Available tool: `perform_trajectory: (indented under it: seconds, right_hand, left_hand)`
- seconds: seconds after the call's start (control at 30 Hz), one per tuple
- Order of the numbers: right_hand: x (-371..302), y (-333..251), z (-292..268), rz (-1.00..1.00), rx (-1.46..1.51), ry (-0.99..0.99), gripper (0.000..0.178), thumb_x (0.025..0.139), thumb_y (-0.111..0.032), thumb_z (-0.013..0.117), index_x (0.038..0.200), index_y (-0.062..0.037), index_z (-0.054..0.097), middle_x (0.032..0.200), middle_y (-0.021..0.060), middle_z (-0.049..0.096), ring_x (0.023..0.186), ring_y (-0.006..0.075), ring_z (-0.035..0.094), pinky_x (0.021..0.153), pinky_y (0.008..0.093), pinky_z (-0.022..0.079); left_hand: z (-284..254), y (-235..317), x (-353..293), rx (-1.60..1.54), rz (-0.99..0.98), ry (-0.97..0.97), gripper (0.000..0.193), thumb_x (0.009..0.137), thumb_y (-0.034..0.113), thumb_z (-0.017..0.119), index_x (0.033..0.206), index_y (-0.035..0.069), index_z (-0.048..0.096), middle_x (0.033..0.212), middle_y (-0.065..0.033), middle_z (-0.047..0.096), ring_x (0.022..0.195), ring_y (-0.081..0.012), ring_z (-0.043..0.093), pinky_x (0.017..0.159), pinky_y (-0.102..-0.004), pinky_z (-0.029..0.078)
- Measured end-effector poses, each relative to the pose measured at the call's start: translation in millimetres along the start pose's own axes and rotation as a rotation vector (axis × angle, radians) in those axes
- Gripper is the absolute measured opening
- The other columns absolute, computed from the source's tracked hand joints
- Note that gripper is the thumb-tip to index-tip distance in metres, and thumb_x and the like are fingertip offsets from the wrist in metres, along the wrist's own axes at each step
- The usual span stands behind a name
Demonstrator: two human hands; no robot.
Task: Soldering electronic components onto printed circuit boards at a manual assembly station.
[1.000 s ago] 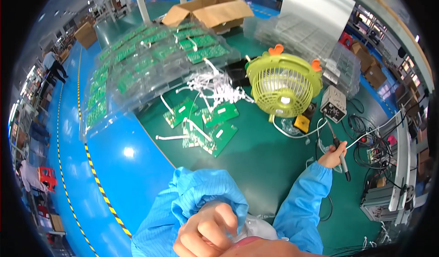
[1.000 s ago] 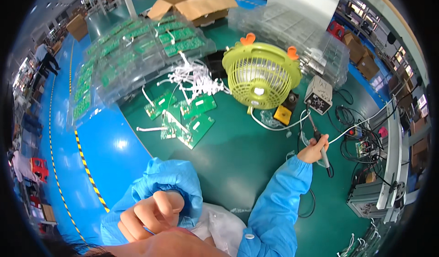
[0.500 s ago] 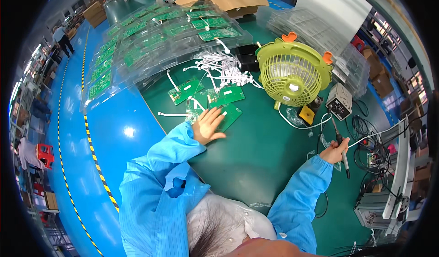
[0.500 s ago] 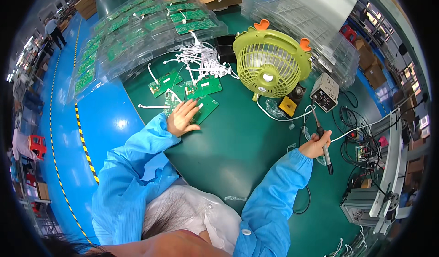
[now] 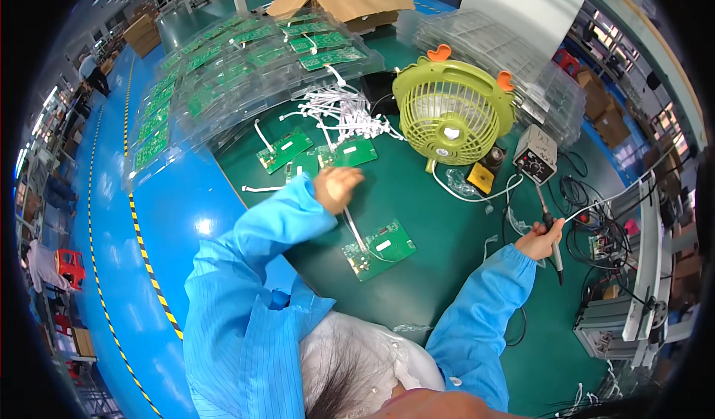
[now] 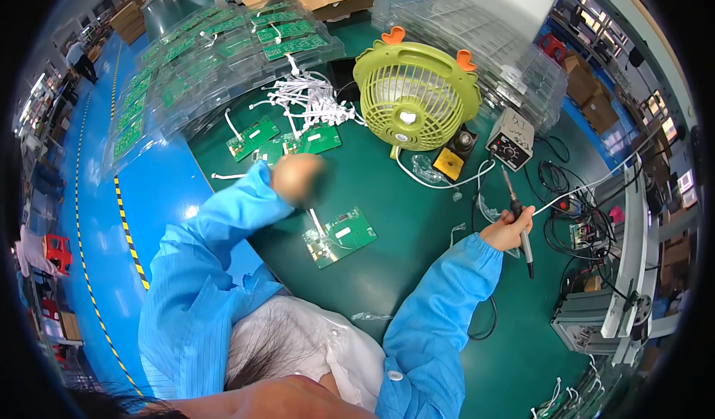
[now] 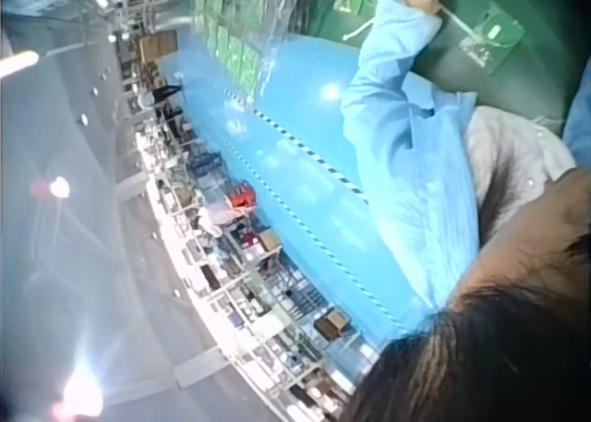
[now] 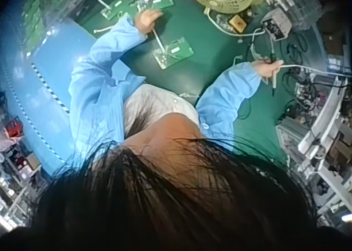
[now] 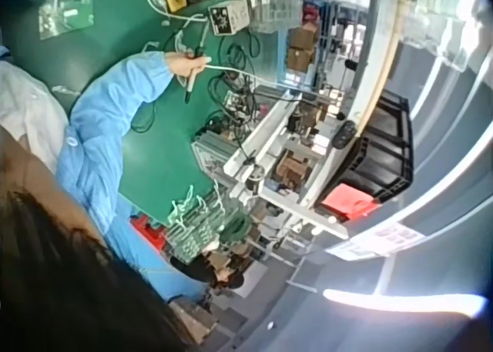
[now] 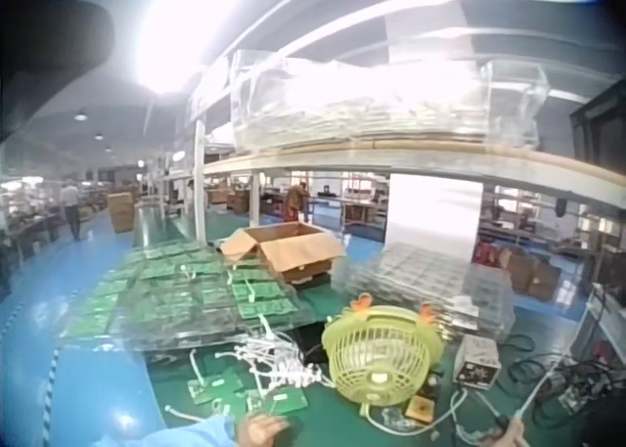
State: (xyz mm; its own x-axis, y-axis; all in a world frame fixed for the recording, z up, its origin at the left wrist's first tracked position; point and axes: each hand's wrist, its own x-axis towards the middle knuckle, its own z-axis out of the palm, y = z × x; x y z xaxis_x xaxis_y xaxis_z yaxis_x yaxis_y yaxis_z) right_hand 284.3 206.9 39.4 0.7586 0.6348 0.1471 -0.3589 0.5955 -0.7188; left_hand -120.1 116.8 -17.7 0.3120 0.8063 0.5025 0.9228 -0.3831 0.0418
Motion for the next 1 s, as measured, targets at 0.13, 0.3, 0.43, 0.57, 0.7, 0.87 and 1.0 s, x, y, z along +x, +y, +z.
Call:
perform_trajectory:
  seconds: [0.13, 0.3, 0.43, 0.57, 0.7, 0.87, 1.0]
  right_hand:
    - [1.4, -0.9, -2.8, 0.008, 0.023, 0.048, 0.021, 0.082, -0.025, 0.059, 0.080, -0.0067, 0.050, 0.063, 0.0006, 0.045, 0.049, 0.0053, 0.036, 0.049, 0.0161, 0.033]
    - [2.1, -0.4, -6.1, 0.008, 0.012, 0.051, 0.021, 0.082, -0.025, 0.059, 0.079, -0.0062, 0.050, 0.063, 0.0005, 0.045, 0.050, 0.0054, 0.036, 0.049, 0.0163, 0.033]
    - [1.4, -1.4, -2.6, 0.035, 0.042, 0.089, 0.020, 0.082, -0.024, 0.059, 0.079, -0.0057, 0.051, 0.063, 0.0007, 0.046, 0.050, 0.0055, 0.036, 0.049, 0.0163, 0.033]
    - [3.7, -1.9, 0.6, 0.020, 0.040, 0.070, 0.019, 0.082, -0.023, 0.059, 0.080, -0.0053, 0.051, 0.063, 0.0010, 0.046, 0.050, 0.0057, 0.036, 0.049, 0.0163, 0.033]
    - [0.4, -2.0, -5.6, 0.030, 0.033, 0.102, 0.019, 0.082, -0.022, 0.059, 0.080, -0.0049, 0.051, 0.063, 0.0013, 0.046, 0.050, 0.0059, 0.036, 0.049, 0.0163, 0.033]
    - [9.5, -1.7, -10.8, 0.028, 0.008, 0.141, 0.018, 0.082, -0.021, 0.058, 0.080, -0.0037, 0.052, 0.063, 0.0020, 0.046, 0.051, 0.0064, 0.037, 0.049, 0.0164, 0.033]
    - [12.5, 5.5, -12.9, -0.002, 0.017, 0.135, 0.018, 0.081, -0.020, 0.060, 0.079, -0.0033, 0.054, 0.056, 0.0006, 0.043, 0.050, 0.0065, 0.037, 0.048, 0.0184, 0.034]
  left_hand:
    - [-15.0, -31.9, -13.4, 0.285, 0.094, -0.232, 0.032, 0.072, 0.012, 0.052, 0.104, 0.012, 0.053, 0.100, -0.0011, 0.058, 0.094, -0.0192, 0.054, 0.089, -0.0393, 0.033]
    - [-48.5, -87.9, -15.7, 0.609, 0.179, -0.374, 0.015, 0.073, 0.017, 0.051, 0.087, 0.012, 0.052, 0.076, -0.0049, 0.056, 0.068, -0.0221, 0.053, 0.080, -0.0387, 0.036]
    - [-72.0, -127.3, 2.2, 0.792, -0.002, -0.357, 0.013, 0.072, 0.019, 0.052, 0.082, 0.010, 0.054, 0.074, -0.0071, 0.056, 0.067, -0.0242, 0.054, 0.072, -0.0390, 0.038]
    - [-58.3, -127.2, 25.5, 0.392, -0.047, -0.399, 0.026, 0.069, 0.023, 0.059, 0.091, 0.009, 0.059, 0.092, -0.0091, 0.059, 0.084, -0.0271, 0.057, 0.072, -0.0386, 0.045]
    - [4.0, -84.5, 11.4, 0.156, 0.016, -0.360, 0.053, 0.071, 0.032, 0.064, 0.116, 0.012, 0.046, 0.128, -0.0086, 0.040, 0.111, -0.0305, 0.044, 0.085, -0.0378, 0.042]
    - [12.3, -32.9, -16.7, 0.128, 0.053, -0.223, 0.047, 0.072, 0.026, 0.063, 0.113, 0.008, 0.048, 0.128, -0.0149, 0.040, 0.107, -0.0327, 0.046, 0.085, -0.0365, 0.042]
    - [-11.1, 11.5, -20.0, 0.088, 0.241, -0.246, 0.041, 0.072, 0.020, 0.062, 0.107, 0.001, 0.051, 0.118, -0.0190, 0.047, 0.094, -0.0295, 0.053, 0.075, -0.0358, 0.046]
